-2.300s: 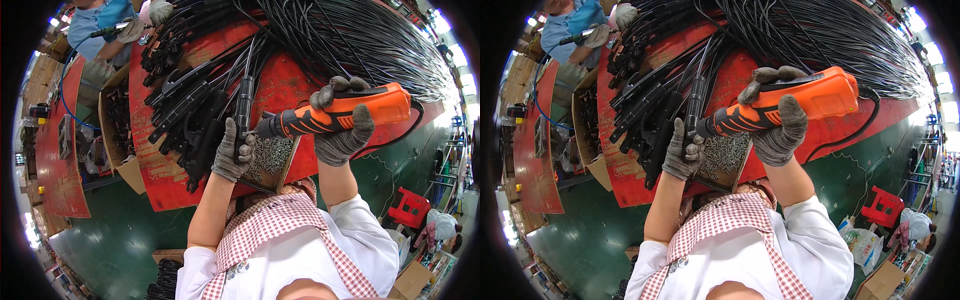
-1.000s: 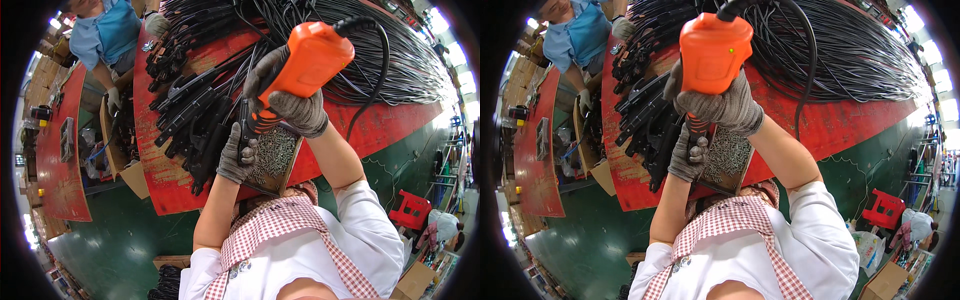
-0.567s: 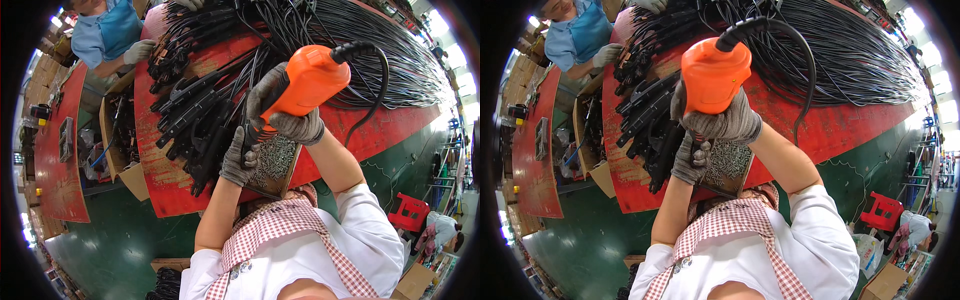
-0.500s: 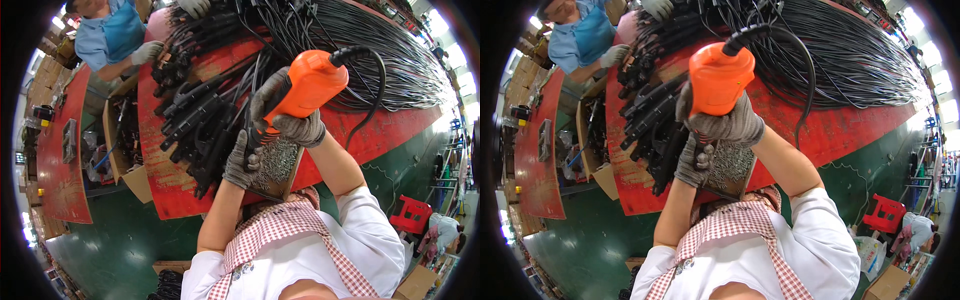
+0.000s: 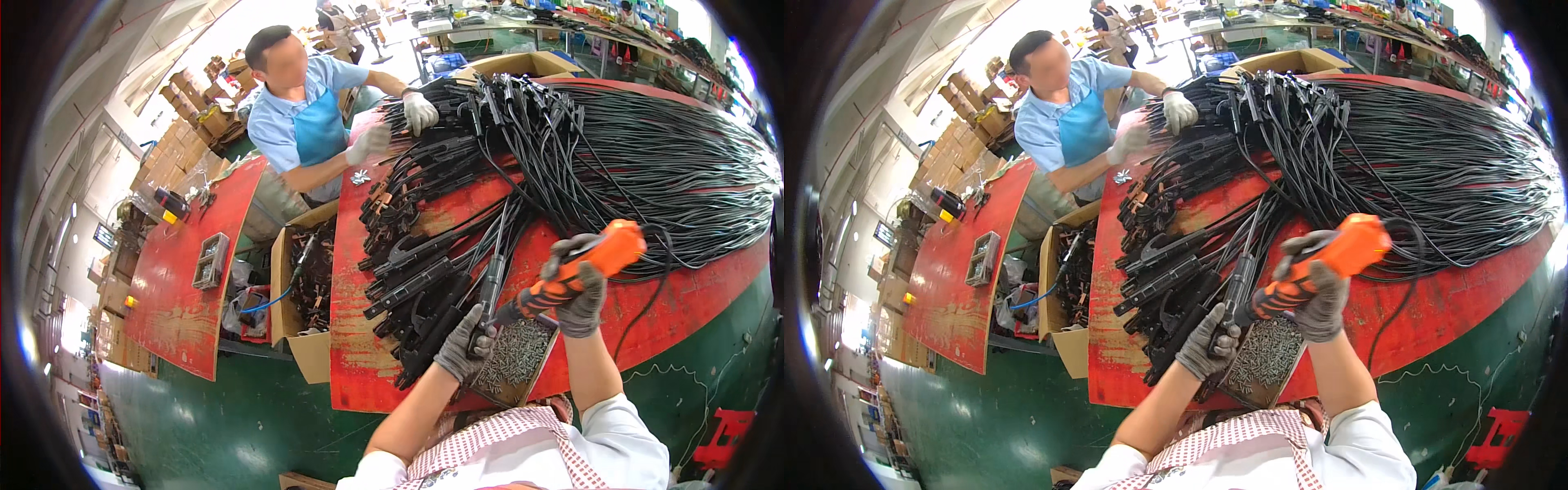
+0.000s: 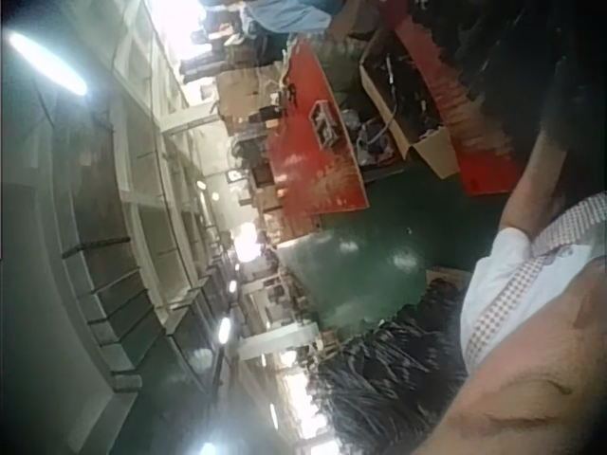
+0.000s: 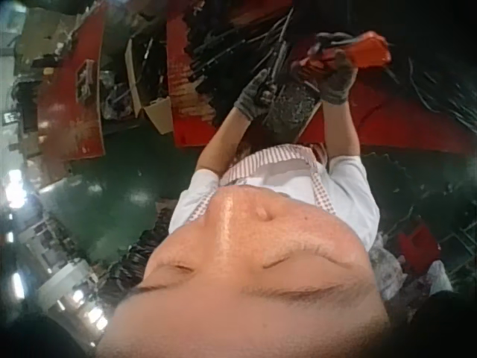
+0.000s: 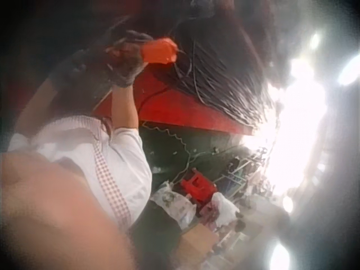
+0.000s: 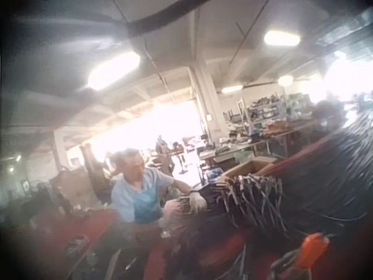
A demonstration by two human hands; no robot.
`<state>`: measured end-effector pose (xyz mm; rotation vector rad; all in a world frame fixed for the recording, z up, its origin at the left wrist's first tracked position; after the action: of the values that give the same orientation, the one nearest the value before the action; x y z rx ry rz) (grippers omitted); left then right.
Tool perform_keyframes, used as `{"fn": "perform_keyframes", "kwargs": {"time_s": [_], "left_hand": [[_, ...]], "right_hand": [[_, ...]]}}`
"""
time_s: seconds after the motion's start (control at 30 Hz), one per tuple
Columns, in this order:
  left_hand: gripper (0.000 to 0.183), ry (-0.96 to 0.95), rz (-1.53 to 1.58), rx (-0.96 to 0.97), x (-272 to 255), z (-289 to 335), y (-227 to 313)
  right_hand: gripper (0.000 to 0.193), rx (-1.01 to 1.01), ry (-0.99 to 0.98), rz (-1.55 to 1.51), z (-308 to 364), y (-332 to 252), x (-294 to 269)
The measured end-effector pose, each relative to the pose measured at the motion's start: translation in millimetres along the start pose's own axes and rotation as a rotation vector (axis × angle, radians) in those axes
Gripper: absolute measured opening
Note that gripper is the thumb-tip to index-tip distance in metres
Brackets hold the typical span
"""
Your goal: The person attaches screws to black plastic housing components using an electric screwdriver at a factory workbench.
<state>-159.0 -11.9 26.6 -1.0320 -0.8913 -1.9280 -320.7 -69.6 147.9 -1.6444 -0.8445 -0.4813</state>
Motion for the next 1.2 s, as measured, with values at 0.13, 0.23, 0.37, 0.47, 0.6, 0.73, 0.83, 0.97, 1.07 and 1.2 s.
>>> {"fn": "perform_keyframes", "kwargs": {"time_s": [0.13, 0.23, 0.37, 0.47, 0.6, 0.73, 0.83, 0.97, 1.07, 1.2], "left_hand": [[0.026, 0.013, -0.328, 0.026, 41, 22, 55], [0.038, 0.139, -0.899, 0.203, 53, 22, 109], [0.047, 0.265, -2.165, 0.344, 62, 24, 176], [0.034, 0.355, -2.729, 0.442, 49, 16, 213], [0.036, 0.488, -2.326, 0.354, 51, -9, 242], [0.055, 0.611, -2.608, 0.300, 36, -47, 254], [0.067, 0.751, -2.558, -0.001, 12, -83, 258], [0.083, 0.634, -2.511, 0.064, -56, -128, 281], [0.081, 0.689, -2.395, -0.185, 28, -106, 251], [0.092, 0.826, -2.368, -0.095, 23, -107, 251]], "right_hand": [[0.033, -0.112, 0.056, -0.222, -6, -34, -14], [0.031, -0.112, 0.068, -0.148, -5, -40, -38], [0.035, -0.031, 0.125, -0.100, 4, -32, -52], [0.037, 0.041, 0.177, -0.118, 3, -24, -60], [0.037, 0.100, 0.204, -0.068, -4, -16, -65], [0.038, 0.074, 0.207, -0.065, -6, -8, -59], [0.039, 0.091, 0.203, -0.052, -7, -1, -62], [0.040, 0.142, 0.262, -0.019, -10, 5, -69], [0.040, 0.158, 0.328, -0.022, -14, 2, -77], [0.040, 0.183, 0.344, -0.006, -27, 20, -70]]}}
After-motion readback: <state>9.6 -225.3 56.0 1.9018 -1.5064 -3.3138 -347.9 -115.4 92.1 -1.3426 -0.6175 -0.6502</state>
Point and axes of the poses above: each hand's wrist, its own z-axis away from the middle knuckle, its own x-axis out of the palm, y = z × x, the point moved 2 cm from there along -z, towards the middle knuckle, and after that the axes turned 12 degrees about x, right-handed, at the moved point
